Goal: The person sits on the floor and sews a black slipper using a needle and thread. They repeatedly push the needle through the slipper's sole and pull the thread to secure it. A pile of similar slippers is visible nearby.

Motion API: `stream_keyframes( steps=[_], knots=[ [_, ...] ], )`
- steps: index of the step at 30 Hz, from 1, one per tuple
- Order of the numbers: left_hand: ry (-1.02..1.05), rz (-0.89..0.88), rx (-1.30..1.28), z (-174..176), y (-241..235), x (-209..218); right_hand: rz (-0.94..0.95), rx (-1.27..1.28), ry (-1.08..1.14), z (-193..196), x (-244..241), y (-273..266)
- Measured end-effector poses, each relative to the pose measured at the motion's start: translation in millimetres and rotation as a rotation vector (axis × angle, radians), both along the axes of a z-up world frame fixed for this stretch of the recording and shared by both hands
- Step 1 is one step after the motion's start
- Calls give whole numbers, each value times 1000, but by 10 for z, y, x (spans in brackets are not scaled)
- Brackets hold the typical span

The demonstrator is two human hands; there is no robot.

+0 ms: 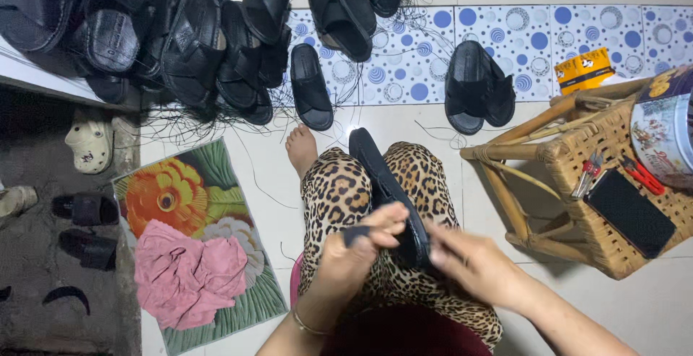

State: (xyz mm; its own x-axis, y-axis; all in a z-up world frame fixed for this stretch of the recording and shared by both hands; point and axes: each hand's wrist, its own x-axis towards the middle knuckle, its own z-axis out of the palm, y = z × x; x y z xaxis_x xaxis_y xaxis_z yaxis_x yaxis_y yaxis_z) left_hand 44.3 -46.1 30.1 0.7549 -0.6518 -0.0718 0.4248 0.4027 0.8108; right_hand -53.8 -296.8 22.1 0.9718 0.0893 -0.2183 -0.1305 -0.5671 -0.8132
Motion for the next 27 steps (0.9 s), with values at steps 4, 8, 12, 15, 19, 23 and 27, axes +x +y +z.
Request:
stream_keyframes(
  steps=[4, 8, 12, 15, 19, 23, 27],
  knots=[
    [394, 334, -367, -145, 233, 244, 207, 43, 57, 401, 9, 5],
    [521, 375, -496, -239, 514, 411, 34, 337, -98, 557, 178, 79],
    [584, 377, -388, -612, 671, 395, -280, 895, 51, 28, 201, 340],
    [463, 427, -314, -861, 709, 333, -467, 1147, -174, -327, 379, 392],
    [48, 527, 164, -703, 561, 231, -627, 1068, 8, -494, 378, 240],
    [-219, 213, 595, -128, 86, 163, -364, 560, -155, 116, 477, 172],
    [-383, -308, 857, 168, -108, -14, 23, 373, -317, 777, 527, 277]
  ],
)
